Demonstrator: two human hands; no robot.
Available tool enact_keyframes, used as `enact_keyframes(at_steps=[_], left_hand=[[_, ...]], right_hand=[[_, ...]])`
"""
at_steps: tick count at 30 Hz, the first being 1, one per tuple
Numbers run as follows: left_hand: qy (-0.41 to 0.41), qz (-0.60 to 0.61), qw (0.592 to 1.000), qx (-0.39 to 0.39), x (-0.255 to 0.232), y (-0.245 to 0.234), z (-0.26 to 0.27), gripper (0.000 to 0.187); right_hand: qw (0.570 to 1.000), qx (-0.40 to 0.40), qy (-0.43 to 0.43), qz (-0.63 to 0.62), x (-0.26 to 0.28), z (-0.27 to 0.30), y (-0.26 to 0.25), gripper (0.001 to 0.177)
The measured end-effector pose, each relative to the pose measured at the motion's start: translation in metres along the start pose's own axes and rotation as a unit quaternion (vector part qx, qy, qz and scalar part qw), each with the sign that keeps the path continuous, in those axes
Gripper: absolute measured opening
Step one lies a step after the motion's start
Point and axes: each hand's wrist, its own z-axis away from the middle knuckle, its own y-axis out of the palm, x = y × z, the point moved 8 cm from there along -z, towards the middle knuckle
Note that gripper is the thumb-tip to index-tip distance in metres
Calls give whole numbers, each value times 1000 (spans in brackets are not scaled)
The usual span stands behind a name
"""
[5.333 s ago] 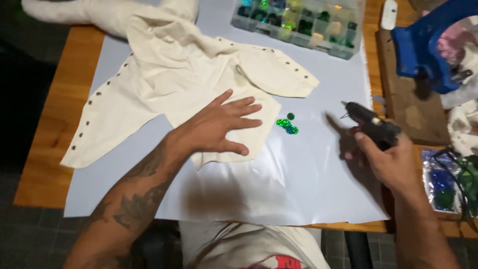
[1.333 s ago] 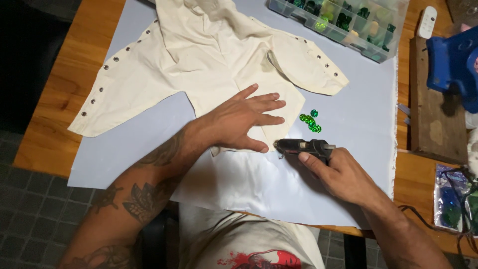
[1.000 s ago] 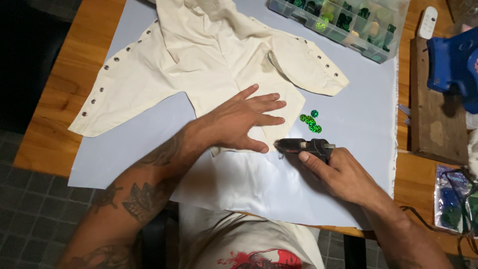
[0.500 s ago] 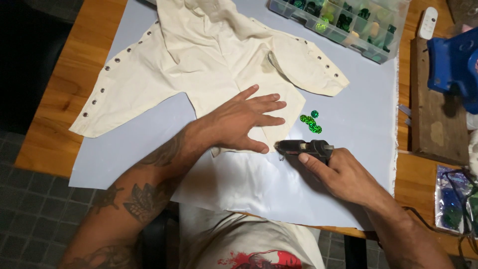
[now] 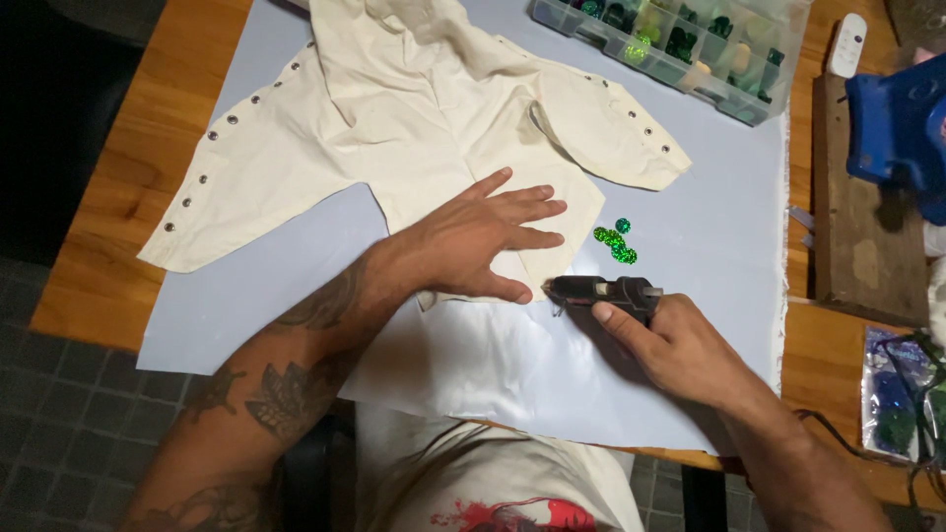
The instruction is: Applying green sequins to a white garment using a hot glue gun
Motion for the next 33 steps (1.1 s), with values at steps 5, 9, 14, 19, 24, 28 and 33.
enact_keyframes(at_steps=[5, 9, 14, 19, 24, 28, 33], left_hand=[[0, 3, 1000, -2, 0, -1, 1, 74], [-3, 4, 1000, 1, 0, 1, 0, 74], [-2, 1, 1000, 5, -1, 0, -1, 74], [0, 5, 1000, -1, -6, -6, 2, 77], [82, 97, 986, -110, -58, -39, -2, 64], [168, 26, 979, -117, -102, -55, -21, 66], [205, -2, 969, -138, -109, -66, -31, 65]], right_hand=[[1000, -5, 6, 13, -8, -2, 0, 58], [1000, -3, 3, -6, -29, -7, 2, 56], [1000, -7, -9, -5, -15, -3, 1, 53], [1000, -10, -15, 12, -21, -6, 1, 55], [997, -24, -69, 3, -38, -4, 5, 45], [995, -26, -12, 97, -31, 3, 0, 62], [996, -19, -5, 92, -24, 6, -4, 59]])
